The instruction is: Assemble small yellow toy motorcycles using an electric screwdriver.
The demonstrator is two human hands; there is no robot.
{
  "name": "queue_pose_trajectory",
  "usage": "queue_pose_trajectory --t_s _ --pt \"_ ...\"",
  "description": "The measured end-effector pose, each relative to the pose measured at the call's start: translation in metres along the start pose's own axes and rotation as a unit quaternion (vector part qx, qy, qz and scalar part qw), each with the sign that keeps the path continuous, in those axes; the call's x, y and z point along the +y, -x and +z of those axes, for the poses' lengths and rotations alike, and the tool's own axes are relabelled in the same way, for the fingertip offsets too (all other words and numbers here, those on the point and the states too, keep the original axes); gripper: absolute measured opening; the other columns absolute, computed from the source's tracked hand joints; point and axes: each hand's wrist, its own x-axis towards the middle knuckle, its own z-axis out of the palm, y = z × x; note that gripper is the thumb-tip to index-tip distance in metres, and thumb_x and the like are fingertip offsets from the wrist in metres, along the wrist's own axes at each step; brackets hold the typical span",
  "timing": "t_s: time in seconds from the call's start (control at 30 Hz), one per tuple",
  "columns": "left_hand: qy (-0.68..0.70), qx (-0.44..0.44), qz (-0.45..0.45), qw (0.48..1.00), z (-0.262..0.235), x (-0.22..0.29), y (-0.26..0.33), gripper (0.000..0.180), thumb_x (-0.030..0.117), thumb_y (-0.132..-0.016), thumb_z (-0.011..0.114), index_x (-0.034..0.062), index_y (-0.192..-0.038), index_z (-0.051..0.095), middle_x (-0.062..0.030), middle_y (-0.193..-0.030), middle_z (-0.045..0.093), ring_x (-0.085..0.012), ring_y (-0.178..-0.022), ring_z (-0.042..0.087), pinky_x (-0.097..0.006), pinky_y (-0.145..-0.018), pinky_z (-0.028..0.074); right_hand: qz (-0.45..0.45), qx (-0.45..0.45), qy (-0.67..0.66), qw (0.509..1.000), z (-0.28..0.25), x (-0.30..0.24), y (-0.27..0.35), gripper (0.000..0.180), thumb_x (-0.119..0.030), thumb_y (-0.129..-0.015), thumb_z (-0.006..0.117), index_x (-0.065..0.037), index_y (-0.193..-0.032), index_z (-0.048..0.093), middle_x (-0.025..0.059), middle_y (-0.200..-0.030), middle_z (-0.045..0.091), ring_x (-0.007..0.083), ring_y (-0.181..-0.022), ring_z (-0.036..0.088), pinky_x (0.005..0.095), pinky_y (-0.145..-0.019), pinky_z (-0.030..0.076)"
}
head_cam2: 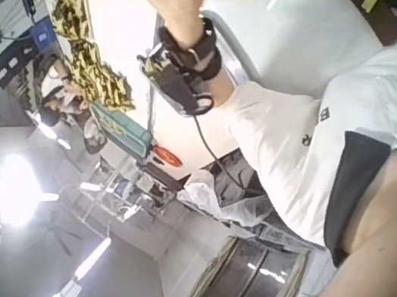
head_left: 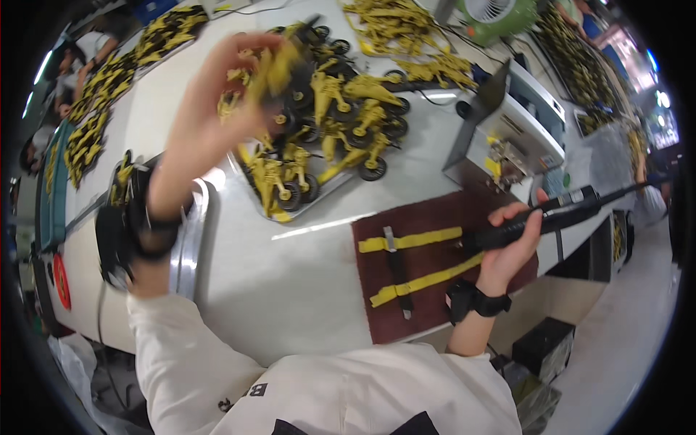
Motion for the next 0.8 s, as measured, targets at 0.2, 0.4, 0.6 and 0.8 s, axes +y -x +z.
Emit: queue_pose_trajectory --t_s 0.2,0.4,0.6,0.8 --pt "-0.296 -0.212 0.164 0.917 0.147 -0.048 0.113 0.074 0.034 -0.053 0.073 0.0081 -0.119 0.050 -0.0145 -0.127 0.043 -0.0327 -0.104 0.045 -0.043 -0.085 0.035 -0.063 -0.059 -0.098 0.991 0.016 -0.029 -0.005 0.054 -0.042 -0.095 0.042 -0.004 -0.132 0.031 0.0082 -0.073 0.052 0.0183 -0.057 0.050 0.0333 -0.060 0.044" --pt "-0.230 -0.236 0.135 0.934 0.168 -0.038 0.112 0.085 0.058 -0.063 0.068 0.0072 -0.128 0.046 -0.0155 -0.133 0.040 -0.0326 -0.109 0.041 -0.043 -0.091 0.030 -0.270 -0.088 -0.014 0.959 0.038 -0.094 -0.055 0.067 -0.057 -0.089 0.044 -0.005 -0.129 0.032 0.0085 -0.070 0.055 0.0180 -0.054 0.051 0.0319 -0.053 0.044" --pt "-0.251 -0.247 0.173 0.920 0.161 -0.063 0.121 0.091 0.058 -0.070 0.063 0.0026 -0.137 0.033 -0.0185 -0.142 0.032 -0.0332 -0.119 0.037 -0.045 -0.096 0.026 -0.293 -0.101 0.089 0.947 0.058 -0.055 -0.082 0.056 -0.037 -0.087 0.059 0.004 -0.119 0.040 0.0090 -0.063 0.053 0.0172 -0.049 0.054 0.0292 -0.048 0.045" --pt "-0.230 -0.194 0.119 0.946 0.157 -0.069 0.121 0.098 0.061 -0.066 0.065 -0.0014 -0.135 0.033 -0.0192 -0.139 0.035 -0.0352 -0.126 0.033 -0.050 -0.102 0.023 -0.139 -0.186 -0.019 0.973 0.046 -0.054 -0.044 0.059 -0.045 -0.087 0.056 -0.002 -0.121 0.036 0.0086 -0.062 0.051 0.0185 -0.048 0.051 0.0334 -0.046 0.044"
